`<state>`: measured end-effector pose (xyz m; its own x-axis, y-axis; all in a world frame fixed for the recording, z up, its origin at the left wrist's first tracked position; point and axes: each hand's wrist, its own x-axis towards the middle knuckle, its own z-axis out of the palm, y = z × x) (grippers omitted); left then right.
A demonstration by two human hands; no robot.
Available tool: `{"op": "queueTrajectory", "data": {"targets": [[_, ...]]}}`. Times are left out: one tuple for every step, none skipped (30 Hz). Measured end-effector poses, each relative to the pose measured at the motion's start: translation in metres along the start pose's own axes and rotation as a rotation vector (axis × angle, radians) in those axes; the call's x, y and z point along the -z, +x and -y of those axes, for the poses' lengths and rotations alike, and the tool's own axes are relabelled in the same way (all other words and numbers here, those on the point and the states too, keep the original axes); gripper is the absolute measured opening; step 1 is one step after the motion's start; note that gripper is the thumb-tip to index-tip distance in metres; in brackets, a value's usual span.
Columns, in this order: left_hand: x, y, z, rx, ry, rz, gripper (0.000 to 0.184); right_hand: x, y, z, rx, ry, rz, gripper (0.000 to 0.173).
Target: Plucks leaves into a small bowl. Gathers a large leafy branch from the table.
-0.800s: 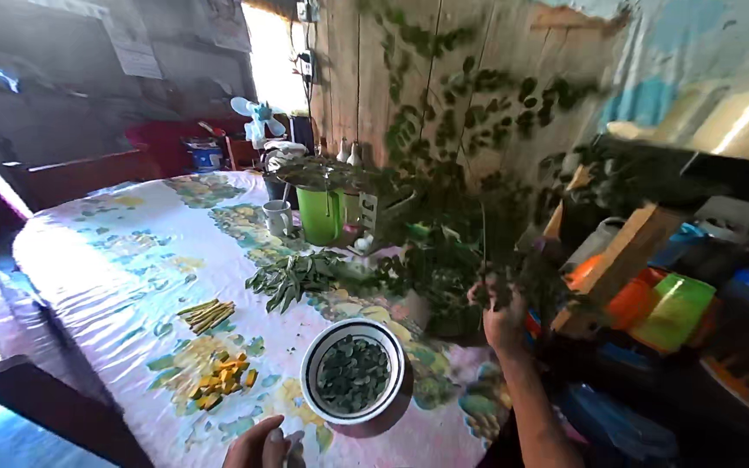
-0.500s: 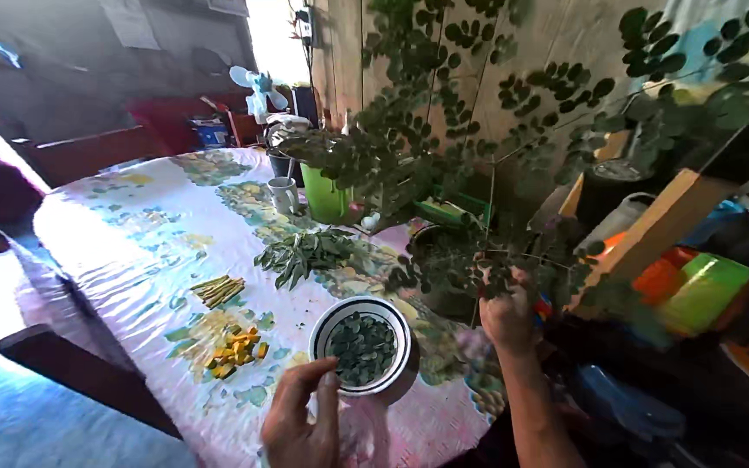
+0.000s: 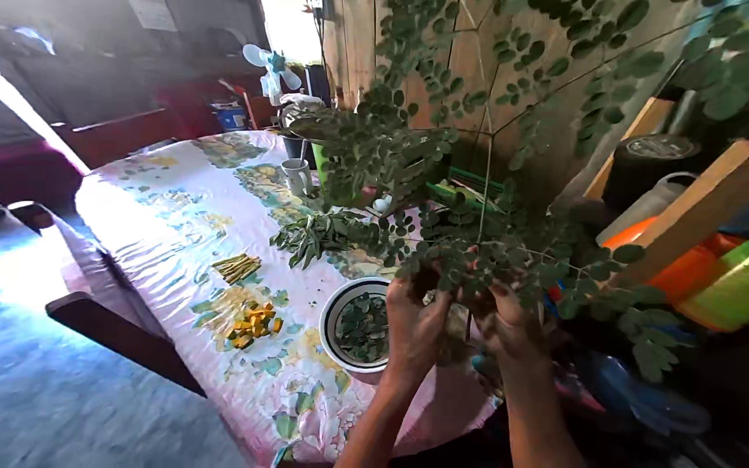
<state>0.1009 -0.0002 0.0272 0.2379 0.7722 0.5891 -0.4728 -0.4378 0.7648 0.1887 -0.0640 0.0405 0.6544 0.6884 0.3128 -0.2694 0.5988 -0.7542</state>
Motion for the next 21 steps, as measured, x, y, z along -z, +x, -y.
{"op": "queueTrajectory", "data": {"targets": [[-0.004,0.0,-0.001,-0.011,-0.047,-0.021,0.029,0.0,-0.003,-0.001,0.003,-0.007,-0.001,0.027],[-0.006,-0.002,-0.002,-0.011,-0.058,-0.043,0.032,0.004,-0.005,-0.004,0.016,-0.003,0.02,0.025],[-0.008,-0.006,-0.003,0.003,-0.045,-0.072,0.035,0.006,-0.006,-0.006,0.02,0.004,0.032,0.025],[-0.008,-0.011,-0.005,0.028,-0.025,-0.104,0.036,0.008,-0.008,-0.007,0.011,0.005,0.039,0.027],[-0.008,-0.014,-0.006,0.033,-0.01,-0.132,0.036,0.008,-0.01,-0.007,-0.006,0.004,0.042,0.03],[-0.008,-0.015,-0.005,0.008,0.008,-0.159,0.035,0.008,-0.011,-0.008,-0.017,0.004,0.046,0.029],[-0.008,-0.015,-0.003,-0.026,0.032,-0.164,0.035,0.01,-0.01,-0.011,-0.017,0.011,0.049,0.027],[-0.006,-0.016,-0.001,-0.067,0.082,-0.168,0.035,0.012,-0.01,-0.014,-0.01,0.008,0.044,0.024],[-0.002,-0.019,0.003,-0.112,0.151,-0.164,0.036,0.012,-0.011,-0.016,-0.006,-0.005,0.044,0.024],[0.001,-0.021,0.007,-0.163,0.246,-0.157,0.033,0.01,-0.012,-0.015,-0.007,-0.001,0.05,0.025],[0.004,-0.025,0.01,-0.23,0.374,-0.156,0.028,0.006,-0.013,-0.014,-0.007,0.019,0.064,0.026],[0.01,-0.03,0.013,-0.296,0.514,-0.128,0.024,0.004,-0.014,-0.013,-0.007,0.009,0.081,0.027],[0.015,-0.034,0.014,-0.353,0.682,-0.111,0.022,0.002,-0.014,-0.013,-0.005,0.002,0.091,0.027],[0.018,-0.036,0.012,-0.366,0.781,-0.091,0.022,-0.002,-0.015,-0.014,-0.008,0.004,0.087,0.027],[0.019,-0.036,0.013,-0.41,0.874,-0.114,0.022,-0.006,-0.015,-0.014,-0.012,0.001,0.084,0.025],[0.02,-0.034,0.018,-0.452,0.898,-0.154,0.025,-0.01,-0.015,-0.014,-0.013,-0.013,0.083,0.023],[0.021,-0.033,0.023,-0.481,0.865,-0.18,0.028,-0.015,-0.013,-0.014,-0.01,-0.041,0.084,0.021],[0.022,-0.032,0.027,-0.529,0.882,-0.207,0.027,-0.019,-0.01,-0.014,-0.009,-0.07,0.087,0.017],[0.023,-0.03,0.03,-0.543,0.839,-0.212,0.028,-0.022,-0.003,-0.016,-0.018,-0.065,0.098,0.015],[0.024,-0.027,0.03,-0.52,0.721,-0.219,0.028,-0.024,0.006,-0.018,-0.037,-0.063,0.122,0.015],[0.027,-0.023,0.028,-0.466,0.577,-0.219,0.029,-0.028,0.016,-0.021,-0.055,-0.043,0.16,0.013]]}}
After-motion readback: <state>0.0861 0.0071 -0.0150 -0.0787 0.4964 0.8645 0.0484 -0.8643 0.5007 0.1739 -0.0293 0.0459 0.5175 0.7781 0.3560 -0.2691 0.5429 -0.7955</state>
